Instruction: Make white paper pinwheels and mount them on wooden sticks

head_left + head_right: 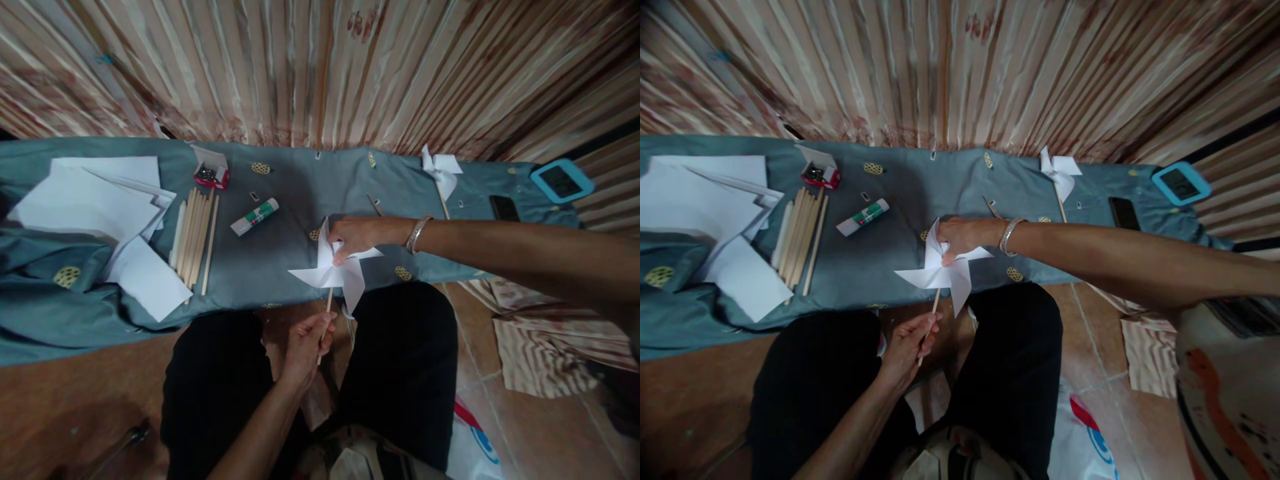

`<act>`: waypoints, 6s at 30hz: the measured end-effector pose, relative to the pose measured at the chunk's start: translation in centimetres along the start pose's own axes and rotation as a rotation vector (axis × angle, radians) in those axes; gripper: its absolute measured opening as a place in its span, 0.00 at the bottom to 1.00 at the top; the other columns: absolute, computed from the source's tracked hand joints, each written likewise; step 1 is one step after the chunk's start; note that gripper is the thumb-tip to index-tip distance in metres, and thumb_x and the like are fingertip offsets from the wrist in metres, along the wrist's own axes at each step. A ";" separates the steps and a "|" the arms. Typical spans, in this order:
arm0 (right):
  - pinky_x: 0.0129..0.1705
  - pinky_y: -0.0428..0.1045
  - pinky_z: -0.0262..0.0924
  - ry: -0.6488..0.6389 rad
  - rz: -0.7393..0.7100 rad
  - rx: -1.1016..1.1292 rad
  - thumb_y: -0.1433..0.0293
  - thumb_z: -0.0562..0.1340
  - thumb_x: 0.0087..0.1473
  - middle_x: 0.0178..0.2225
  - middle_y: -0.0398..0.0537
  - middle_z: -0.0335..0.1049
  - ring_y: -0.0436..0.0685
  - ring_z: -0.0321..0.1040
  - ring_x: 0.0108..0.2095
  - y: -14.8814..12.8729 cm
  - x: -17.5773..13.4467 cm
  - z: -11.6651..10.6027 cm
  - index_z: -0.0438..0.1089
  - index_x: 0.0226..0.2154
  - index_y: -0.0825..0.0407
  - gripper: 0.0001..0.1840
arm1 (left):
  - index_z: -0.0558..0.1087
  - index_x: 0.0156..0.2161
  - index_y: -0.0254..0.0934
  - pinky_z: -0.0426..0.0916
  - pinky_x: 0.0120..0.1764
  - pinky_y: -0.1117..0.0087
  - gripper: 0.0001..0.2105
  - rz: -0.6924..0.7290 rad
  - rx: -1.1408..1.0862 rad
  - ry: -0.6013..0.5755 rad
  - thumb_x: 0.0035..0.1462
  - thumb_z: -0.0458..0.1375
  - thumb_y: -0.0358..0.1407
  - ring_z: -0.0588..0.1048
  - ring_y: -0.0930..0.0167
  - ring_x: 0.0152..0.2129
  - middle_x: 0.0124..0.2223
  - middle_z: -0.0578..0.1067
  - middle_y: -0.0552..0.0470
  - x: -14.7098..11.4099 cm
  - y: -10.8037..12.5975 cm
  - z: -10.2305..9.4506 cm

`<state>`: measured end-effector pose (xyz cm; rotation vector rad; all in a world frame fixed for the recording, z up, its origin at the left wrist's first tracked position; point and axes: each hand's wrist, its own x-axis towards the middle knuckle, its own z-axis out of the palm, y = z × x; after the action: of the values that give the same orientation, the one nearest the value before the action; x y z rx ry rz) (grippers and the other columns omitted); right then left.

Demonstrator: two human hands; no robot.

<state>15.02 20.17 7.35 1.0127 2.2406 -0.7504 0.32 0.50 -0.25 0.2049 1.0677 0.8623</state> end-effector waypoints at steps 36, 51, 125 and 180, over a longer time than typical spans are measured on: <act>0.34 0.46 0.52 -0.130 -0.033 0.161 0.64 0.69 0.50 0.32 0.49 0.75 0.54 0.67 0.33 1.1 1.5 -0.4 0.78 0.36 0.54 0.12 | 0.77 0.24 0.31 0.44 0.16 0.76 0.28 -0.219 0.066 -0.025 0.34 0.69 0.60 0.53 0.83 0.10 0.15 0.62 0.59 0.2 0.5 0.0; 0.33 0.47 0.52 -0.046 -0.030 0.187 0.64 0.69 0.48 0.33 0.48 0.75 0.56 0.68 0.35 1.3 1.6 0.5 0.79 0.35 0.53 0.11 | 0.77 0.23 0.32 0.43 0.15 0.76 0.28 -0.216 0.058 0.078 0.27 0.71 0.57 0.53 0.84 0.09 0.19 0.69 0.55 0.3 0.4 0.2; 0.29 0.45 0.47 -0.080 -0.112 0.035 0.65 0.72 0.47 0.20 0.37 0.63 0.48 0.56 0.25 1.3 2.4 -0.4 0.79 0.31 0.57 0.11 | 0.80 0.24 0.31 0.41 0.14 0.78 0.25 -0.178 0.033 0.097 0.28 0.73 0.53 0.53 0.86 0.08 0.19 0.70 0.56 -0.3 1.6 -0.2; 0.29 0.45 0.50 -0.166 -0.044 0.116 0.62 0.68 0.48 0.29 0.47 0.76 0.54 0.69 0.30 1.6 2.4 0.0 0.79 0.34 0.54 0.13 | 0.77 0.26 0.31 0.41 0.18 0.76 0.26 -0.237 0.105 -0.003 0.38 0.68 0.57 0.52 0.84 0.11 0.17 0.61 0.60 -0.3 2.0 -1.0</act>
<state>14.98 22.16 5.32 0.9218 2.1029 -0.9575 -1.60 1.37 0.47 0.1635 1.1108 0.5932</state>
